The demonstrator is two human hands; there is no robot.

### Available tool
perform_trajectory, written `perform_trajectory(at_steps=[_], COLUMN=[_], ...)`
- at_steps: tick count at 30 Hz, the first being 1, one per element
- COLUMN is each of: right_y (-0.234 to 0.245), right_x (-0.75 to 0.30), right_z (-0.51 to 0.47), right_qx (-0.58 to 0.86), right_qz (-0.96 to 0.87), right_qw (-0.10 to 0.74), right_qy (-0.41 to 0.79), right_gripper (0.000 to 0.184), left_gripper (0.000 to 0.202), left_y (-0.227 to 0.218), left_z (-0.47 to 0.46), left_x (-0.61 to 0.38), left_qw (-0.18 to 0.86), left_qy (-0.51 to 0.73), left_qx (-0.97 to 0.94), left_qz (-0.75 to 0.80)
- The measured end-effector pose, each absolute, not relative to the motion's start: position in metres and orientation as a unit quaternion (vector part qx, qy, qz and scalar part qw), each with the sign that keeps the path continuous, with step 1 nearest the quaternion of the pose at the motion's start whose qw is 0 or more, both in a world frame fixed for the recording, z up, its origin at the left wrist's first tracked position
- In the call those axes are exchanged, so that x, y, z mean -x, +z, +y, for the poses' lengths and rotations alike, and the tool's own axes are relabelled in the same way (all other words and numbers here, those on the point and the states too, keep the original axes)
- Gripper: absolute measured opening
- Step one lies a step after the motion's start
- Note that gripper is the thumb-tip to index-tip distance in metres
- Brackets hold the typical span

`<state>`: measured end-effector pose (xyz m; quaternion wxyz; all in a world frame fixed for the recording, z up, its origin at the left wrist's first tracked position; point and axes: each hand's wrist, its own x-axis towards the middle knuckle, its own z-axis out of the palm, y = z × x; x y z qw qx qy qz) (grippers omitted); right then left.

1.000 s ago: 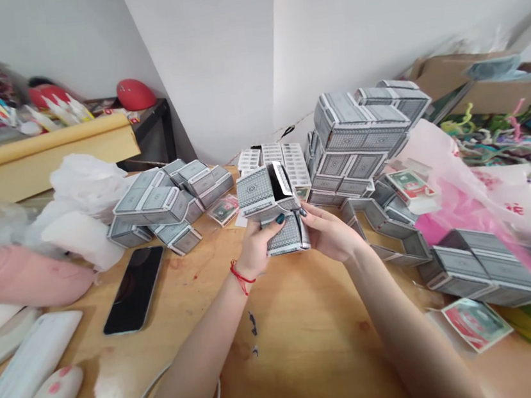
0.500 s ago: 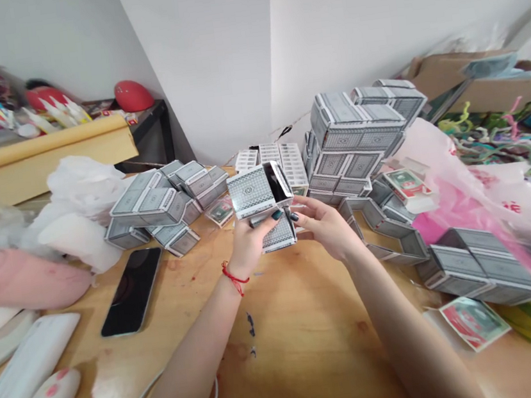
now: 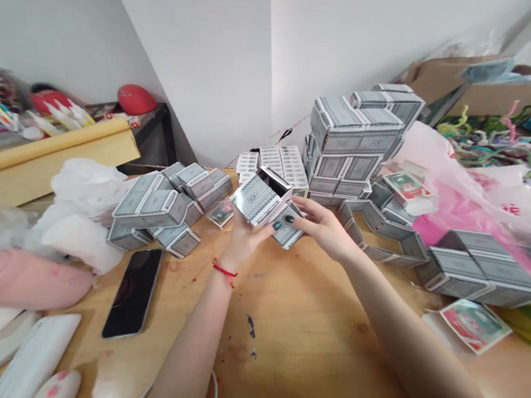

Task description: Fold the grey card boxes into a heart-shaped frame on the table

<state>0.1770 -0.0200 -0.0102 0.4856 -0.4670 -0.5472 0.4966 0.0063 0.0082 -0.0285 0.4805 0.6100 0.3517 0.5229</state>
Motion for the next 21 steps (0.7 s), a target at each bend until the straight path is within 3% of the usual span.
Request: perform_trajectory(at_steps=[5,11,16,21], right_y=[-0.008,-0.003,-0.003,-0.001], right_x=[-0.196,-0.203,-0.200,-0.197], right_z=[-0.016,-0.018,-0.021,-0.024], right_qx=[0.531,0.575,0.579,0.551], right_qz=[-0.553,-0.583,-0.606,-0.643], right_qw=[0.501,0.473,0.454,0.431], right_qy=[0.402,0.325,0.303,0.310], right_gripper=[0.031,0.029,0.035,0.042], left_gripper=[0.064,0.032,0.026,0.024], left_y=[-0.026,0.002,0.023,0.016], left_z=[0.023,0.021,0.002,-0.007], left_x=[0.033,0.048,0.027,0.013], left_qw=[0.533,0.484,0.464,0.397], left_qy=[0.403,0.488,0.394,0.308], left_qx=[-0.686,-0.647,-0.711,-0.771], left_qz=[0.289,0.331,0.351,0.391])
